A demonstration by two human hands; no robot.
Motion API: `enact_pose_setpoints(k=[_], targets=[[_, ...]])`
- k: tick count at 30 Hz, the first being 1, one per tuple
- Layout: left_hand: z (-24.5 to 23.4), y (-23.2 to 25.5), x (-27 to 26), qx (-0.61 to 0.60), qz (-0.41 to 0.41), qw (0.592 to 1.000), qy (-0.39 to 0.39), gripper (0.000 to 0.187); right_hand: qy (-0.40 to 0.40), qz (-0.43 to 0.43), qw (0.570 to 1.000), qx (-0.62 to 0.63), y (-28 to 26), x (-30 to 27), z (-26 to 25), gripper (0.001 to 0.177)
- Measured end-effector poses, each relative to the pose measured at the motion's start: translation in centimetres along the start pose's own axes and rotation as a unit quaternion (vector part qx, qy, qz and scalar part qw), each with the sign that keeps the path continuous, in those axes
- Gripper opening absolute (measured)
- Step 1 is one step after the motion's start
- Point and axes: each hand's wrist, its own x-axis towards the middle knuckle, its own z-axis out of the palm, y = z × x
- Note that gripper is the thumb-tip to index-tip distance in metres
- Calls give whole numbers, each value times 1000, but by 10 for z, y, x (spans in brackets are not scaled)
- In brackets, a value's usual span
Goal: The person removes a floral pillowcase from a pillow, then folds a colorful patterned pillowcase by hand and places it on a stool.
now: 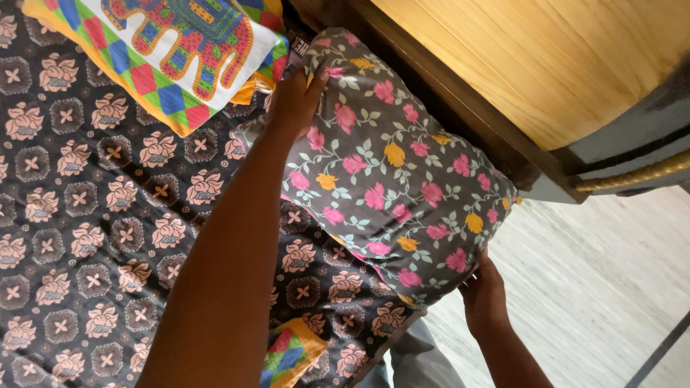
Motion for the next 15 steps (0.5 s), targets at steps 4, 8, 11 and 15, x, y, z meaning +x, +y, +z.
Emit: enact_pose_setpoints(k=[4,8,11,15], targets=[[-1,4,3,51,-48,997,-21,57,-42,-9,999,-21,9,4,-2,60],[5,25,-24,157,-8,985,63,75,80,-253,908,-326,8,1,18,89],[13,45,-61,193,71,979,7,77,82,-403,745,-525,-6,-11,30,96],[20,55,-82,245,148,958,-1,82,31,-366,682,-633,-19,7,62,117]])
